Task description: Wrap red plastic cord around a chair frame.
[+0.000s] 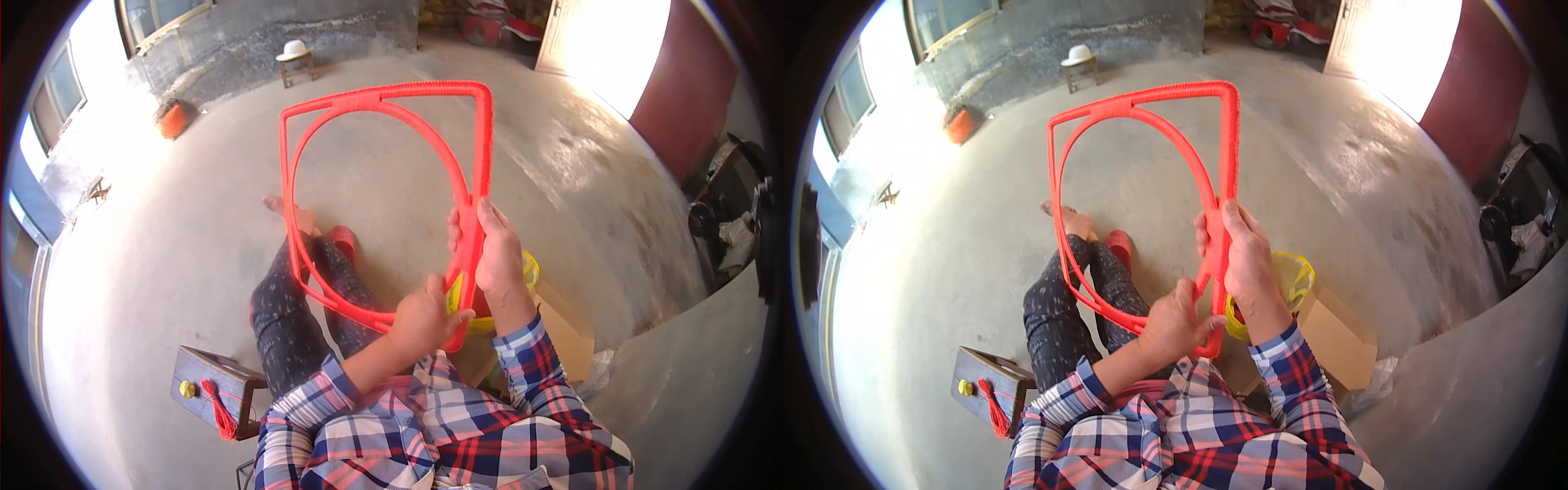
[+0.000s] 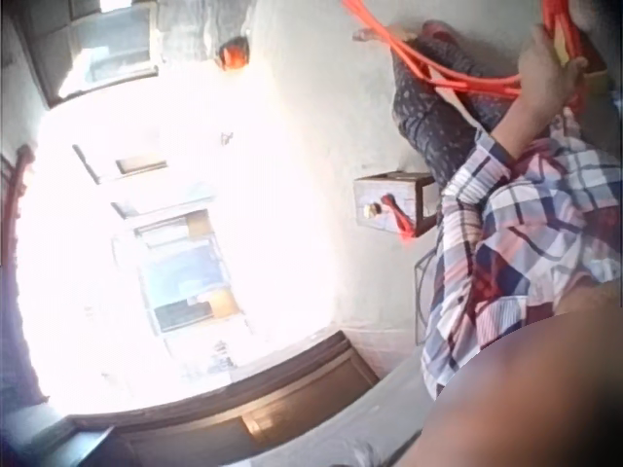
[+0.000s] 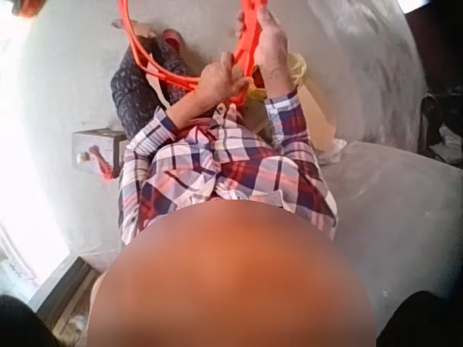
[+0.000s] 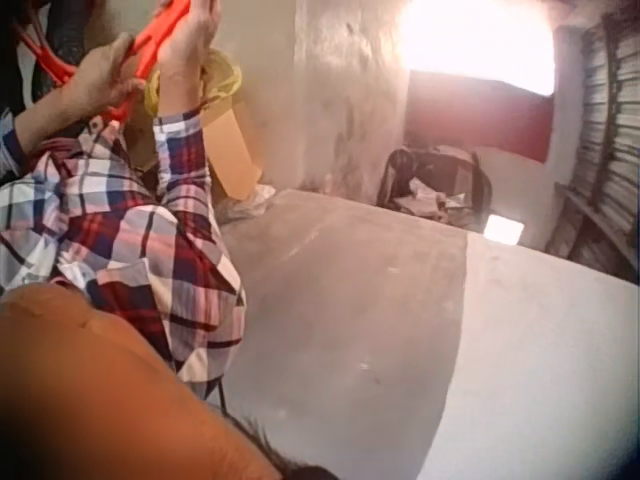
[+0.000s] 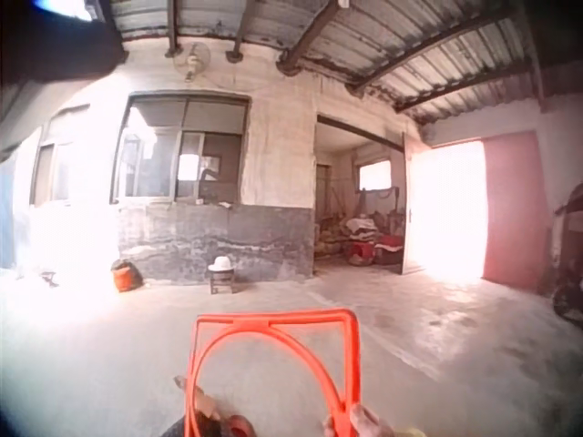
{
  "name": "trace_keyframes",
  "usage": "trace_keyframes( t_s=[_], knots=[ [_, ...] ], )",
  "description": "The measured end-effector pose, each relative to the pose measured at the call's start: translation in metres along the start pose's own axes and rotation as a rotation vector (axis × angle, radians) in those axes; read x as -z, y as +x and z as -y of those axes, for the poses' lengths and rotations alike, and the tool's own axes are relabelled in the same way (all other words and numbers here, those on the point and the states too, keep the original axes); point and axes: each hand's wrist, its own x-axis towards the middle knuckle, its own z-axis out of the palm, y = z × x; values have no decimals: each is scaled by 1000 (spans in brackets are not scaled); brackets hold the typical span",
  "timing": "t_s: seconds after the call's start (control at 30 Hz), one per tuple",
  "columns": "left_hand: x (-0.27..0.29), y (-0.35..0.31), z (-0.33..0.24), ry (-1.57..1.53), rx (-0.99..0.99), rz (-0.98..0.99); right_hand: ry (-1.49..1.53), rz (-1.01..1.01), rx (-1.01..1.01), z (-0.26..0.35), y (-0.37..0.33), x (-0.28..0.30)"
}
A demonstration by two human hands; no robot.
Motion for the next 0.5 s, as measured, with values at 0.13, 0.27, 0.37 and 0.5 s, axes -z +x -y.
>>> trace_keyframes(
  t_s=[0.13, 0.27, 0.37, 0.5],
  knots=[
    [5, 1, -4, -13, -103, -1, 35, -3, 75, 13, -7, -8],
    [28, 6, -13, -135, -207, 42, 39, 16, 167, 35, -11, -8],
    [63, 5, -23, -64, -390, -91, 57, 73, 205, 48, -19, -4],
    [149, 3, -39, 388, -654, -542, -29, 173, 134, 35, -25, 2]
  ],
)
